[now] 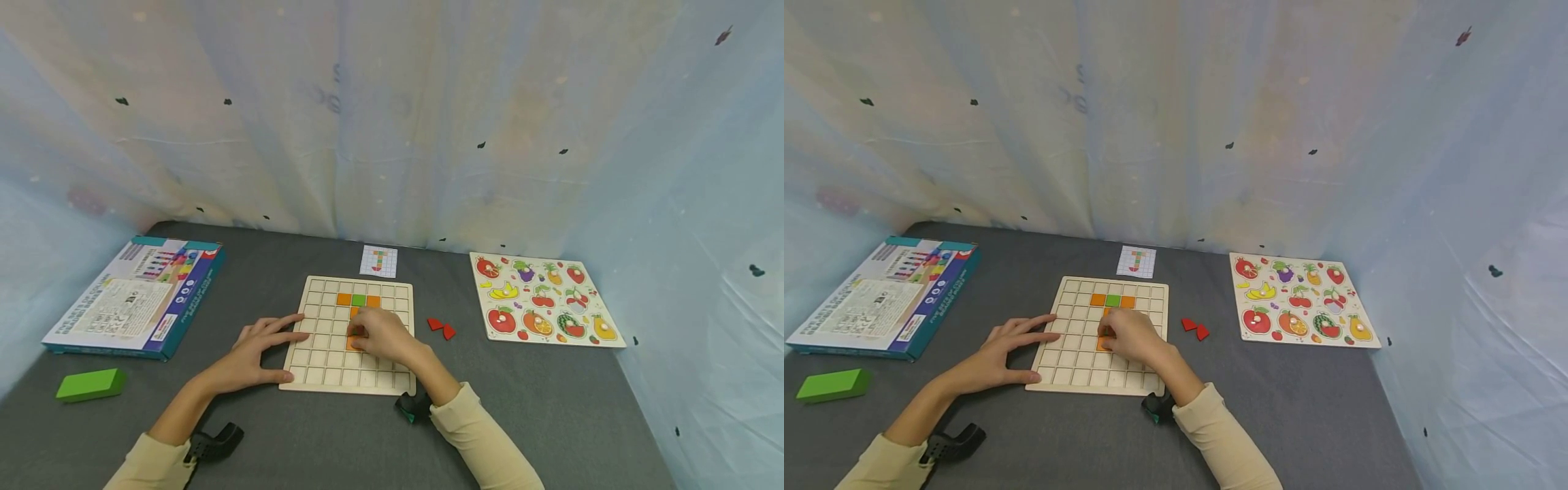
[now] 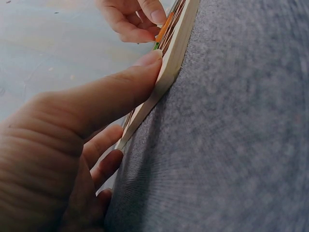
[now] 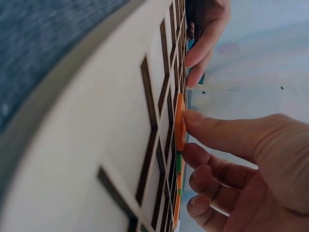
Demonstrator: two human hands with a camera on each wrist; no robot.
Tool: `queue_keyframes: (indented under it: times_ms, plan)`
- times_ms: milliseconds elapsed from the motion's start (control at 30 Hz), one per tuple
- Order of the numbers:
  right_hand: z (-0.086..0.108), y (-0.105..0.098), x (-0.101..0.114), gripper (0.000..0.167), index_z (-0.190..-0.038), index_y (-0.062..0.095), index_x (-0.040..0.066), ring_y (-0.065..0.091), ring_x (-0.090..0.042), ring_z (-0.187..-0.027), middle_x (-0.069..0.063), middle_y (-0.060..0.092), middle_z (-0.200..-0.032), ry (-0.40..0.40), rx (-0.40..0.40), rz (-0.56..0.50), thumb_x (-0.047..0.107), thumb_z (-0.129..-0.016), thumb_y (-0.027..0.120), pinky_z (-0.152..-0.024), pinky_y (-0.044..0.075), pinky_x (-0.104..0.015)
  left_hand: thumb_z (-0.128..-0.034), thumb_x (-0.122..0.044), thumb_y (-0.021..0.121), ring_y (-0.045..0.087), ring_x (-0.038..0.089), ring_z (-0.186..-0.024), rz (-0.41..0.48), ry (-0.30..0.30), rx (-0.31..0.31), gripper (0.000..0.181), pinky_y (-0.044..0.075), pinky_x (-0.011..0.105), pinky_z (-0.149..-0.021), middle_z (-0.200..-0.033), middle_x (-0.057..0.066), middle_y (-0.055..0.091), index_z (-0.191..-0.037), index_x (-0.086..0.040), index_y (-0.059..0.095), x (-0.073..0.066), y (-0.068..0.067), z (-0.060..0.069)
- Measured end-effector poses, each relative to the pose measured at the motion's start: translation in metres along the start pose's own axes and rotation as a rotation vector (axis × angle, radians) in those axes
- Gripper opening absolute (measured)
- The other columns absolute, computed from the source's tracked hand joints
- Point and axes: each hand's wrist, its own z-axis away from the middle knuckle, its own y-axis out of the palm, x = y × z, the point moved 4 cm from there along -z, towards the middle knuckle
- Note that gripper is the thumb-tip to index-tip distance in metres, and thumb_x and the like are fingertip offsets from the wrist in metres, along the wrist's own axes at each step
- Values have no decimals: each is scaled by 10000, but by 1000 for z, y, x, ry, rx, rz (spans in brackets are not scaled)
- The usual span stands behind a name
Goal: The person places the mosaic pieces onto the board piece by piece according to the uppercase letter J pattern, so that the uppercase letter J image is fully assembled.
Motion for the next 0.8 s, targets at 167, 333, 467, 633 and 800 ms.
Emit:
queue_keyframes:
  times_ms: [167, 333, 467, 633, 800]
  plan:
    - [-1, 1, 0, 50, -920, 752, 139, 534, -73, -762, 53, 633, -867, 2, 0, 2, 147, -880, 780, -670, 428, -236, -796, -385, 830, 325, 227, -1280, 9, 1, 0, 674, 230, 494, -856, -1589, 91, 332, -1409, -238, 592, 1, 0, 0]
    - [6, -8, -4, 75, -960, 751, 102, 544, -94, -752, 34, 647, -853, -10, -17, -69, 97, -886, 760, -662, 441, -252, -804, -367, 827, 321, 228, -1284, 24, 15, 1, 667, 220, 510, -864, -1592, 100, 325, -1412, -232, 588, 1, 2, 0]
    - [24, -29, -22, 112, -1000, 744, 51, 539, -117, -719, 13, 639, -839, 11, -112, -121, 48, -887, 740, -640, 445, -271, -802, -372, 829, 316, 230, -1283, 35, 11, 5, 675, 219, 516, -870, -1593, 103, 322, -1414, -222, 587, 0, 4, 0]
    - [62, -50, -61, 144, -999, 739, 31, 511, -112, -699, -3, 614, -837, 125, -262, -117, 18, -857, 761, -628, 428, -290, -795, -391, 832, 316, 224, -1282, 27, -3, 2, 685, 220, 515, -875, -1595, 91, 323, -1414, -231, 588, 1, 4, 0]
    - [96, -55, -97, 257, -1057, 724, 16, 483, -143, -700, -79, 613, -887, 286, -347, -105, 17, -813, 805, -632, 405, -317, -793, -373, 835, 316, 231, -1282, 28, 5, -3, 683, 220, 510, -865, -1593, 101, 324, -1412, -222, 589, 1, 1, 1]
